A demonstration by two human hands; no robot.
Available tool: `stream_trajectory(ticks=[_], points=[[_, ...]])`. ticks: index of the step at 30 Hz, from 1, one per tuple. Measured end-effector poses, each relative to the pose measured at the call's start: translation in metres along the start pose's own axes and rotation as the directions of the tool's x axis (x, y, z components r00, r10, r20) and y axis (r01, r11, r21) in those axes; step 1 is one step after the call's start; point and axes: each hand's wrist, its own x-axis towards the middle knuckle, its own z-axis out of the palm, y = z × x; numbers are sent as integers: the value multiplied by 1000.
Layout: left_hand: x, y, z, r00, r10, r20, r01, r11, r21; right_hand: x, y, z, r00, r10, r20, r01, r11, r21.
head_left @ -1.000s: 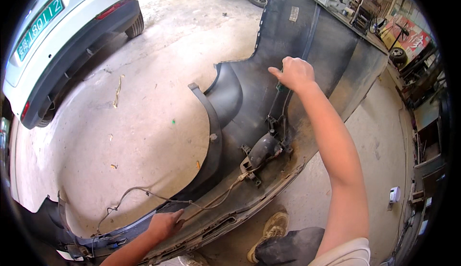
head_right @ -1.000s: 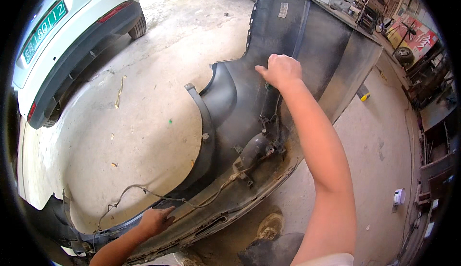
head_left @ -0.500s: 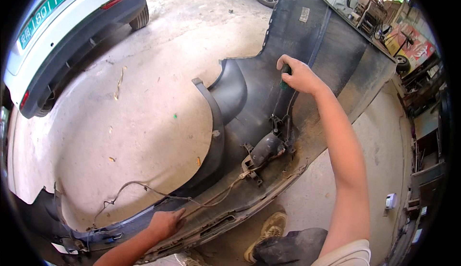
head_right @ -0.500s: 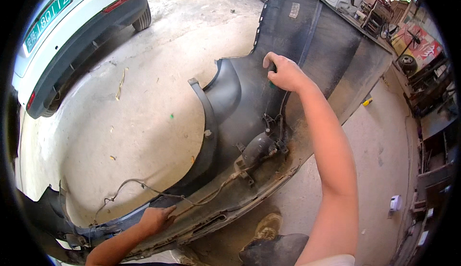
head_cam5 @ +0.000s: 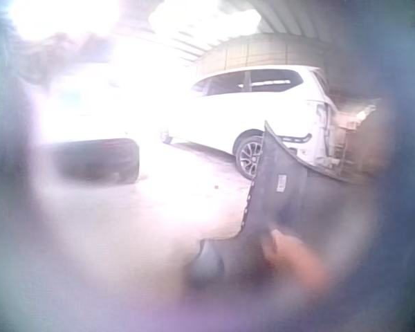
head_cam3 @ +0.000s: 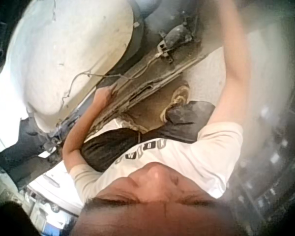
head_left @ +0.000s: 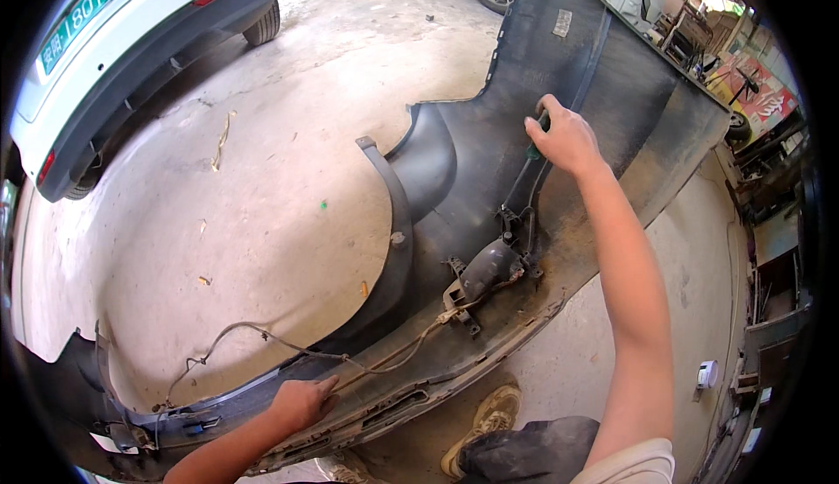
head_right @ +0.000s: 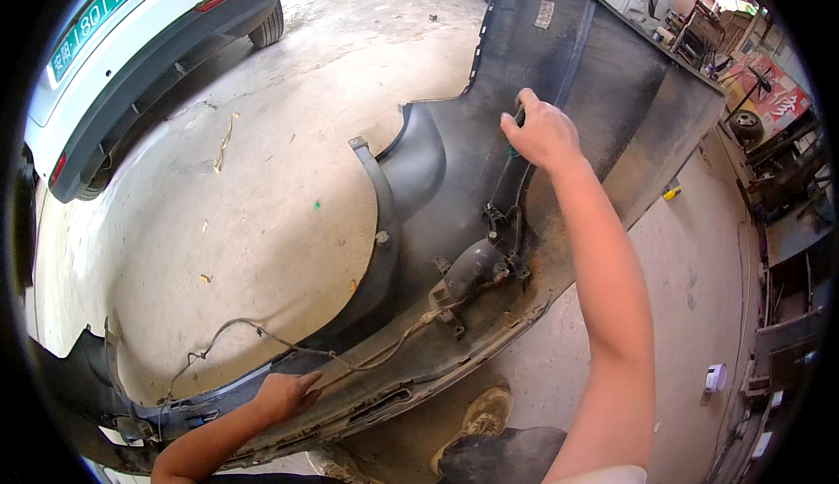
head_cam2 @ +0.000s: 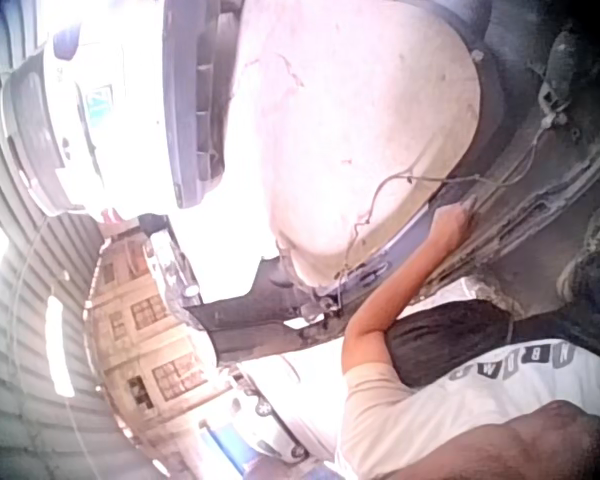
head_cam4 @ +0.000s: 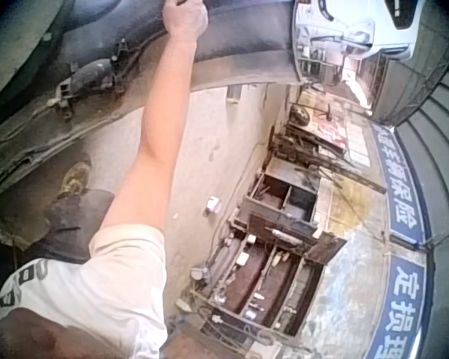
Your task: The person works on a detached car bumper placed on the floor of a garage. They use a screwdriver to pry and remove plastic clips and fasteners from the bumper's interior. The person also uses a scraper tool to clean debris and rust from the bumper's surface. The task involves manipulating wires and removing components from the bumper assembly.
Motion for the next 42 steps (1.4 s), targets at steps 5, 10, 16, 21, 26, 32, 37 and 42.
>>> stream_trajectory(ticks=[5,10,16,21,26,32,37,42], points=[[1,5,-3,999,-1,46,1,1000,5,1,17,13,983,-149,-111,165,974,155],[1,-1,5,1000,17,1,-17,1000,4,2,13,14,991,-128,-32,132,934,333],[2,4,-2,1000,14,16,-14,1000,-7,-4,-3,13,962,-152,-225,192,967,170],[2,6,-5,1000,6,22,-5,1000,-10,7,15,24,985,-138,-104,173,811,558],[-2,4,-2,1000,5,17,-5,1000,4,-7,-6,27,970,-147,-195,202,932,302],[0,6,-2,1000,1,30,-2,1000,23,-6,-4,33,973,-60,-225,180,805,565],[-2,6,1,999,-9,32,8,1000,22,5,-10,6,969,47,-241,140,702,698],[-3,5,1,997,-30,65,28,999,24,6,-13,34,985,28,-171,21,961,276]])
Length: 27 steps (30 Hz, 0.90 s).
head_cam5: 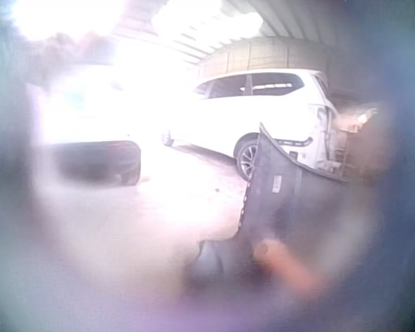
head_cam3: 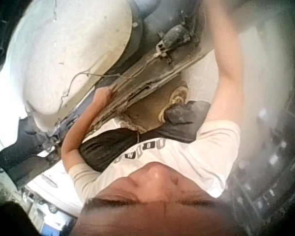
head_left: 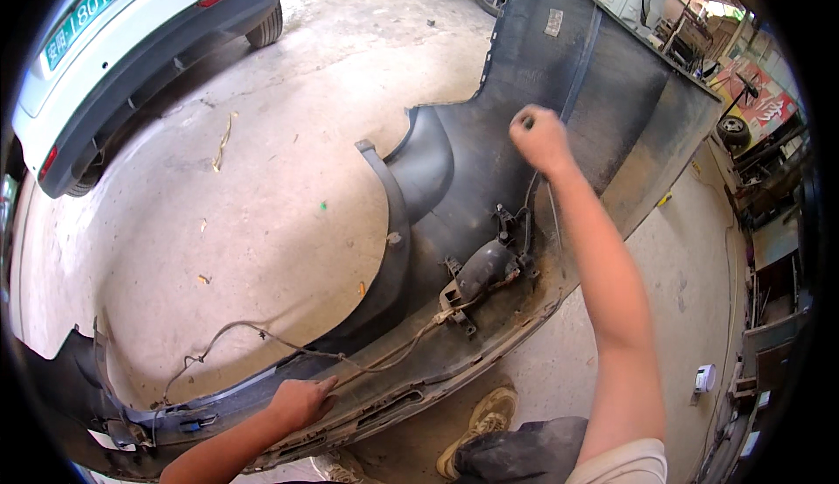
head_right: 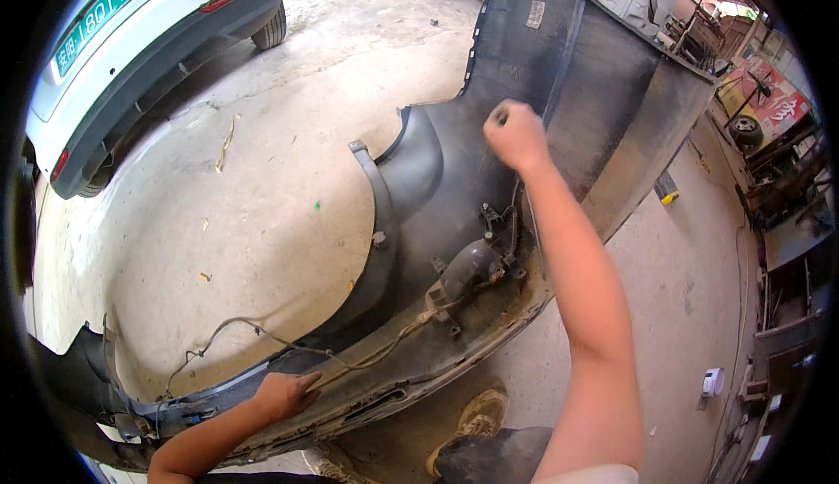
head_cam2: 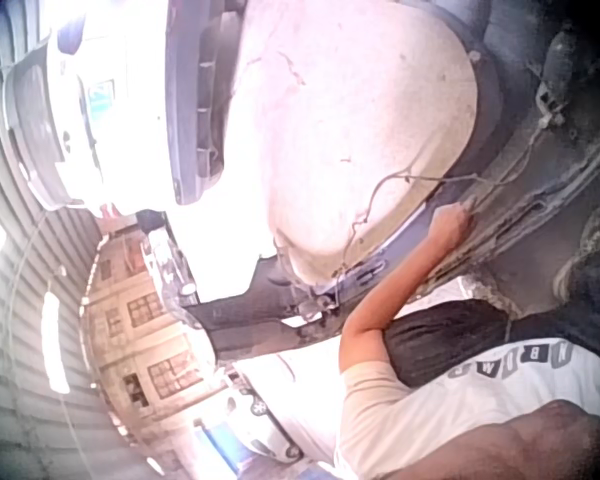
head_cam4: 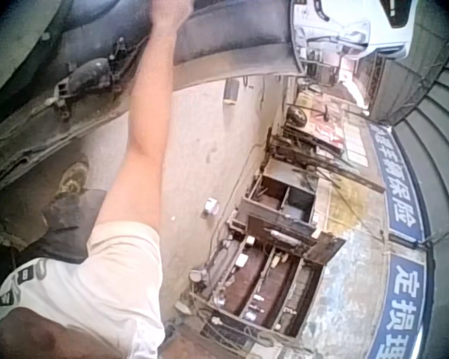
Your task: The person works on a detached car bumper placed on the floor of a garage. They use a screwdriver to pry and remove plastic clips and fasteners from the bumper's interior. The person also uses a scraper tool to clean debris and rust from the bumper's surface. The task involves manipulating wires and removing components from the bumper assembly.
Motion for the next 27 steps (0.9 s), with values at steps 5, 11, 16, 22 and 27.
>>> stream_trajectory(ticks=[5,11,16,22,27], points=[[1,-4,4,1000,13,8,-12,999,-31,-45,22,55,887,248,388,-23,865,-501],[0,0,2,1000,-2,23,2,1000,-22,-60,51,88,778,366,510,50,774,-632],[-2,-2,2,1000,2,-11,-2,1000,-27,-56,47,83,773,412,483,-22,778,-628],[-1,2,-4,999,14,-50,-17,998,-54,-58,37,78,787,381,486,-25,806,-591],[5,4,-4,995,28,-94,-37,995,-95,-59,65,88,793,299,531,47,838,-543]])
